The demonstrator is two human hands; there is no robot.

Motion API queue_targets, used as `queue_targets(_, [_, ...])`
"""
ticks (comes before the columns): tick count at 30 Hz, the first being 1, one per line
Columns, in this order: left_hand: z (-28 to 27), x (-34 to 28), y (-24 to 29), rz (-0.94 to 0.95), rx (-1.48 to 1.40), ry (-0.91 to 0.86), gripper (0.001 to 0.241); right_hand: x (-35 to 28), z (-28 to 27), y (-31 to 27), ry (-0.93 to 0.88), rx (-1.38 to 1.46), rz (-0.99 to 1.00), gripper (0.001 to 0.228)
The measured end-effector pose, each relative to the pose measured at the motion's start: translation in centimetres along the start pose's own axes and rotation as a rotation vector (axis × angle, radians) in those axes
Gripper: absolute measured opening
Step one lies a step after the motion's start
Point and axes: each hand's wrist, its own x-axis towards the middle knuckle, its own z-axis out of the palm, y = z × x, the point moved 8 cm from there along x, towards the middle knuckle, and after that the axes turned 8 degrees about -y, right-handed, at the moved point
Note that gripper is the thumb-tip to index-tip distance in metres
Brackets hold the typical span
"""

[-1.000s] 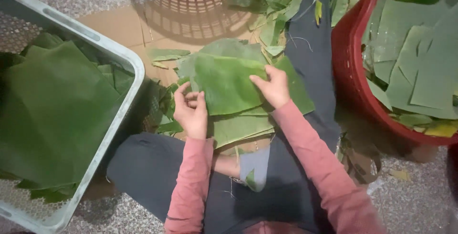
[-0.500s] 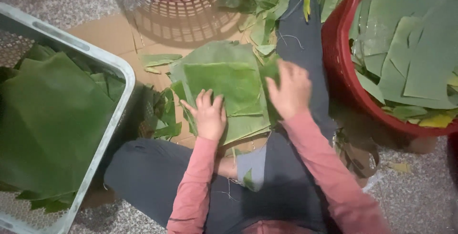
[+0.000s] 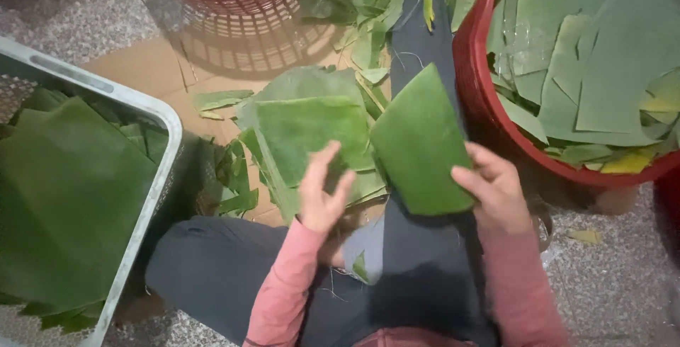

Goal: Sorting and stacking cut banana leaf pieces into a neat pile while sitting on the floor.

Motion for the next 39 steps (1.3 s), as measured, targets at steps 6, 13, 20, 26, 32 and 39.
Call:
queue_targets(6, [7.0,-2.8,-0.7,-0.259,-0.910,-0.404,0.111,-3.0,1.1,0.1,-0.316,0.053,0.040,0.032])
queue_targets(13, [9.6,-5.8,-0.2,-0.419,-0.669,-0.656,0.022,-3.9,-4.9,-5.2,0.104,-0.552,0.109,0.039])
queue_targets(20, [11.0,-6.6,-0.4,-0.252,-0.027,-0.615,0.035,6.0,-24.4,-1.4,0.326,-1.516,0.393,0.043])
queue_targets(26, [6.2,-3.5,3.2,-0.284,0.307,-0.457,0.027,5.9,-25.6,-1.6,0.468,-1.603,0.376,0.027])
queue_targets(32, [4.5,-1.2,9.6,-0.124,-0.047,-0.314,0.022,-2.5,-9.7,-7.7,0.417,-0.519,-0.226,0.028])
queue_targets(39, [3.8,-4.0,6.9,-0.345,-0.503,-0.178,0.012,-5.0,3.7,1.1,-0.170,0.059,0.111,0.021])
